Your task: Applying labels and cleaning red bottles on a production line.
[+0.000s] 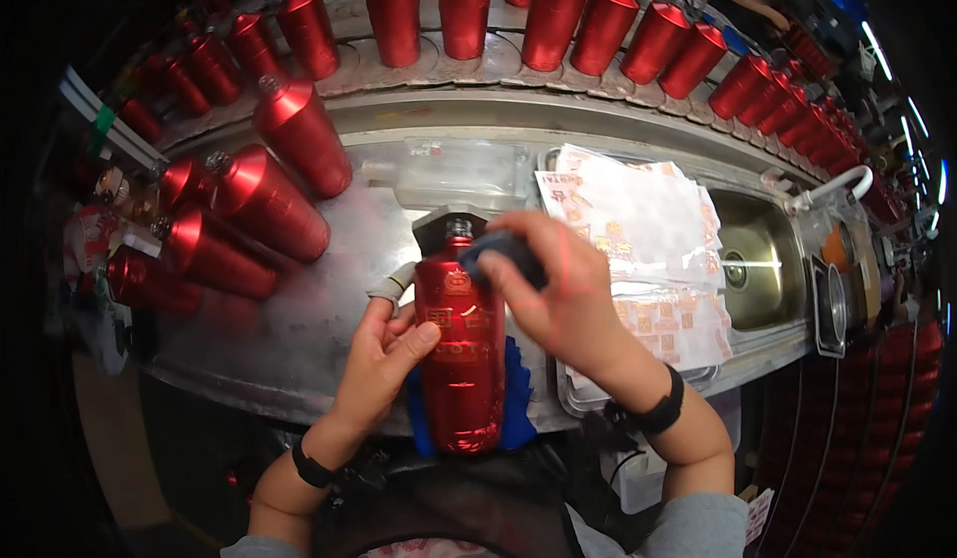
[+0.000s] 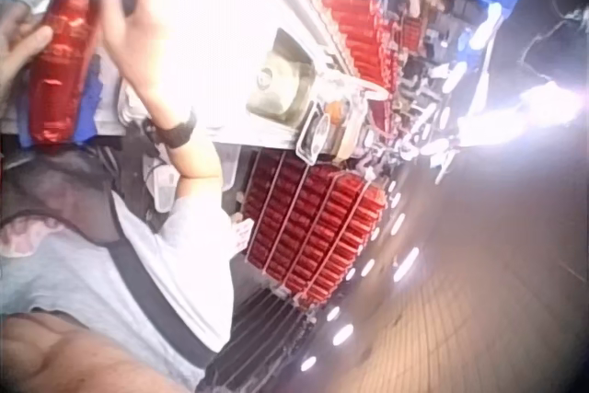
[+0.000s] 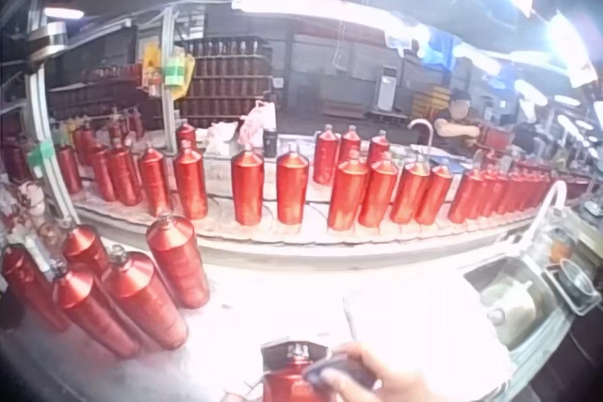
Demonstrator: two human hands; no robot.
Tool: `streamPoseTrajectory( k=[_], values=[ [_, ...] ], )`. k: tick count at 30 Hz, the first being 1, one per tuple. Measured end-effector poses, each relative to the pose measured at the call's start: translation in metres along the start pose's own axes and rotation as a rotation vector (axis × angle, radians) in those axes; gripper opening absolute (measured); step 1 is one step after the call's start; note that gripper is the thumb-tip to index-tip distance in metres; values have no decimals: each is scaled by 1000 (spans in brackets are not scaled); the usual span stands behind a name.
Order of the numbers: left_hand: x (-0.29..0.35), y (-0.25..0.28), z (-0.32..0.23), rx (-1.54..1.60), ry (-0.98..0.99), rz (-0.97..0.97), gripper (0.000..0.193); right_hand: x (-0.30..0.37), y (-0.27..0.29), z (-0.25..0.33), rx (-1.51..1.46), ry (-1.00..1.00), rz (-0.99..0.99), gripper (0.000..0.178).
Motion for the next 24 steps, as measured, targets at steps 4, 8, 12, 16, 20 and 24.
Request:
streamPoseTrajectory(
  k=[4, 8, 12, 16, 20, 24],
  values=[
    [-1, 3, 0, 23, -9, 7, 74, 5, -2, 19, -41, 13, 108, 25],
    [-1, 4, 0, 30, 7, -24, 72, 12, 3, 12, 84, -20, -20, 26],
    [4, 4, -2, 113, 1, -4, 67, 42, -9, 42, 90, 307, 210, 40],
    [1, 0, 0, 112, -6, -3, 58, 54, -5, 56, -136, 119, 324, 35],
    [8, 6, -4, 93, -46, -62, 53, 24, -13, 50, -132, -21, 207, 23],
    [9, 1, -4, 67, -81, -66, 51, 1, -16, 26, 35, 35, 47, 21]
  ],
)
Point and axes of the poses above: each hand's wrist, its own x-axis away from the middle knuckle, its own y-axis out of the back of the hand, z = x × y, the point moved 3 cm from there along -x, towards the middle knuckle, and after that the axes turned 6 degrees about -x, right-handed, at the moved point
